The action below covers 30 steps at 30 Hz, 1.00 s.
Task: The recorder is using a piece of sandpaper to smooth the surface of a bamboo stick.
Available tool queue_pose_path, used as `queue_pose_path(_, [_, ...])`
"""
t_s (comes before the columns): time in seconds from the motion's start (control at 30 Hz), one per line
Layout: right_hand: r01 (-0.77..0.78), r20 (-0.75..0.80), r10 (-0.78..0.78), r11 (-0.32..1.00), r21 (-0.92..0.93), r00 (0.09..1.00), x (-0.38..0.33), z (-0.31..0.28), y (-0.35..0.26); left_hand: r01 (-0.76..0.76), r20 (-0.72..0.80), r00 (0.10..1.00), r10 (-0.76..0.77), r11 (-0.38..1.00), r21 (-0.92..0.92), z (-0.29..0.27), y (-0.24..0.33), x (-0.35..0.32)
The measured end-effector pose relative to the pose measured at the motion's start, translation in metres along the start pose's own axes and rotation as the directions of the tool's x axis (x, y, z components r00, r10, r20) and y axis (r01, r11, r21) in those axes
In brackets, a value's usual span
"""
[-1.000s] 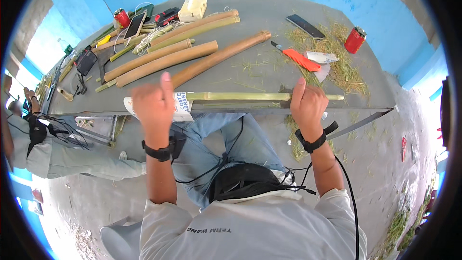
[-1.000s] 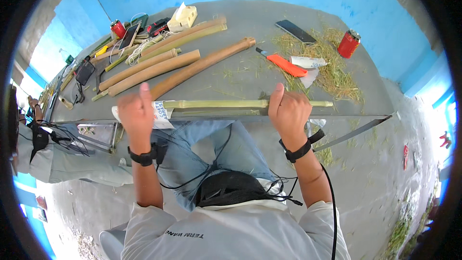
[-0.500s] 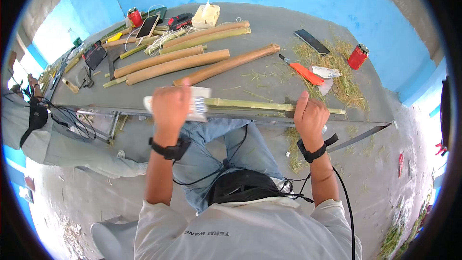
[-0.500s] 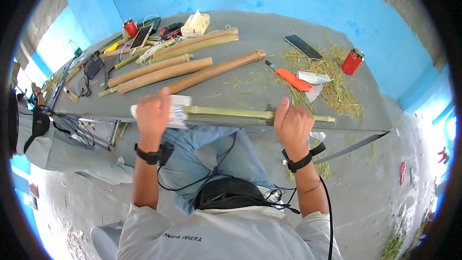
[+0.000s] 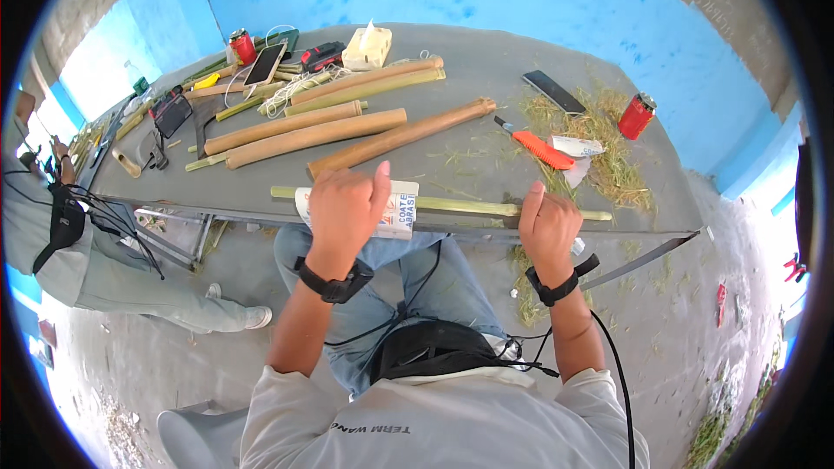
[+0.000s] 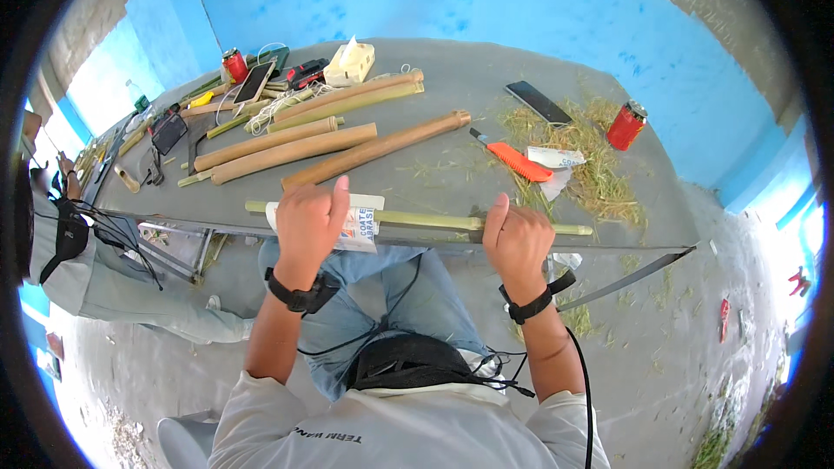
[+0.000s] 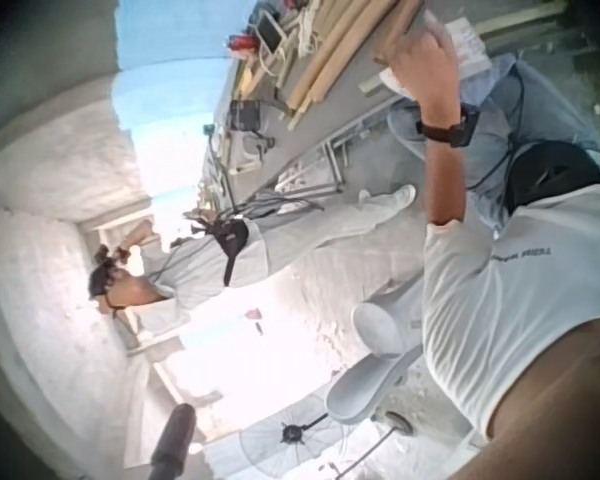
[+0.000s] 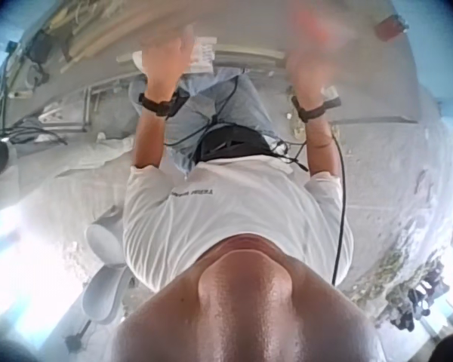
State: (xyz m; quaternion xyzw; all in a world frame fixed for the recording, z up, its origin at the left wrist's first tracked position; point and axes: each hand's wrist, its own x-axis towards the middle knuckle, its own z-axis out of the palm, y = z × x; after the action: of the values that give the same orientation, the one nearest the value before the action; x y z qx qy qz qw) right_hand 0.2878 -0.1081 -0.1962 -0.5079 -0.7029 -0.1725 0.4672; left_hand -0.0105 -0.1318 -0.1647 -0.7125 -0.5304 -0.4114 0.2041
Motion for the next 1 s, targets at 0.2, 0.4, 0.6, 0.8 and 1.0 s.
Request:
queue_pose_path(0.2, [0.008,0.001,-0.008,1.000,-0.008,1.000,0.004,-0.003,0.004,0.106,0.031,0.994,-0.109,0.990,0.096,-0.039,-0.069,-0.011])
queue_pose_path(0.4, [0.006,0.001,-0.006,1.000,-0.013,1.000,0.000,0.000,0.005,-0.055,0.005,0.998,0.055,0.997,0.056,-0.003,-0.015,-0.003])
queue_pose_path(0.6, [-0.005,0.026,0.005,1.000,0.011,1.000,0.000,0.000,-0.001,-0.013,0.120,0.993,0.023,0.996,-0.086,-0.002,0.004,0.016])
queue_pose_path(0.8, [-0.022,0.013,0.022,1.000,0.001,1.000,0.003,-0.005,0.002,0.094,0.097,0.990,-0.103,0.991,0.092,-0.038,-0.070,-0.001])
queue_pose_path(1.0, [-0.014,0.017,0.013,1.000,0.008,1.000,0.003,-0.002,0.003,0.041,0.045,0.998,-0.045,0.995,0.093,-0.018,-0.039,-0.007])
